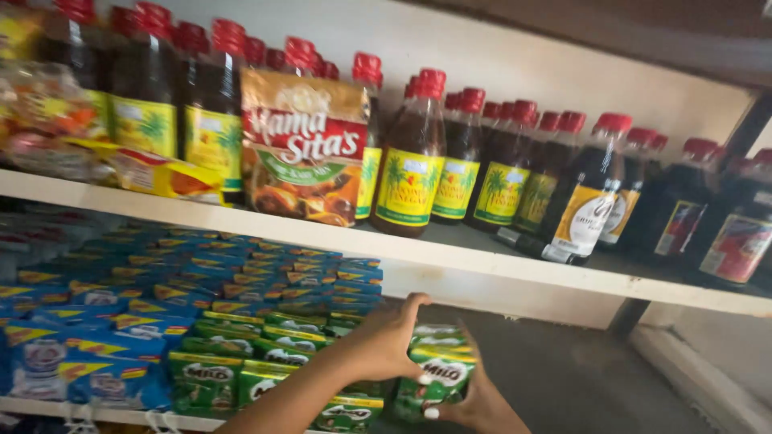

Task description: The person takes blue sachets and green sachets from a cardboard box on the floor and arranges them on a shelf. They repeatedly grab handfuls of the sachets, align them, and place them in neat rows on the shelf.

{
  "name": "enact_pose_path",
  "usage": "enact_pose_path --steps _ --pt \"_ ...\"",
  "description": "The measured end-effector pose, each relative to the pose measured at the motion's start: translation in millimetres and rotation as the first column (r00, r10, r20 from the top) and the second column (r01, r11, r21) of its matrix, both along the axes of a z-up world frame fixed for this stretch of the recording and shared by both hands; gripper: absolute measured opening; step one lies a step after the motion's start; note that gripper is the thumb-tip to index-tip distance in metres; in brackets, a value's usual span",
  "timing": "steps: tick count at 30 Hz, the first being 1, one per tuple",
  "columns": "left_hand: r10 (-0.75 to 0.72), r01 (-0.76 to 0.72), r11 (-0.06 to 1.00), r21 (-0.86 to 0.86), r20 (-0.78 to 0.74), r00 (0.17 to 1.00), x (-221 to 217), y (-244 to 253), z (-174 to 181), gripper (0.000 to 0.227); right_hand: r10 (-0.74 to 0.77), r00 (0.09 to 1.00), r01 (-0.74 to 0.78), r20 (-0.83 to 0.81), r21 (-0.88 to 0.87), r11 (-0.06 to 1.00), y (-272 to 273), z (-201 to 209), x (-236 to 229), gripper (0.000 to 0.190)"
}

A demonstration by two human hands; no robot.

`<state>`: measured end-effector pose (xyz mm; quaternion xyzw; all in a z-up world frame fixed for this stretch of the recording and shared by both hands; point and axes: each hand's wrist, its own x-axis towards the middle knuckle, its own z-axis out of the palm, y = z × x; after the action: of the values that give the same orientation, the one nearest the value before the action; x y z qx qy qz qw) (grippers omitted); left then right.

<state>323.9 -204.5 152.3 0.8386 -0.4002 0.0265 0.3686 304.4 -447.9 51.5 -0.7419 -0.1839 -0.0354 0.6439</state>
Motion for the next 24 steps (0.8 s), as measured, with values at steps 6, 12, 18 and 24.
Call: enact_pose_path --steps 6,12,18,24 --pt "-0.027 -0.182 0.884 0.43 0.438 0.899 41.0 -37.8 -51.1 0.113 -0.031 0.94 0.027 -0.34 -0.016 1.0 10.5 4.2 12.5 0.148" --pt "0.015 -0.279 0.814 0.51 0.462 0.887 89.8 -70.7 -81.5 0.101 -0.219 0.949 0.109 -0.228 -0.414 0.904 12.7 14.5 36.7 0.138" --pt "0.111 -0.328 0.718 0.614 0.365 0.924 148.9 -75.7 -35.7 0.088 -0.243 0.97 0.214 -0.025 -0.397 0.893 3.1 -5.5 125.0 0.13" --pt "0.353 -0.4 0.876 0.268 0.209 0.912 250.2 -47.9 -68.3 0.046 -0.162 0.987 0.153 -0.01 -0.275 0.949 -10.5 -53.2 239.1 0.097"
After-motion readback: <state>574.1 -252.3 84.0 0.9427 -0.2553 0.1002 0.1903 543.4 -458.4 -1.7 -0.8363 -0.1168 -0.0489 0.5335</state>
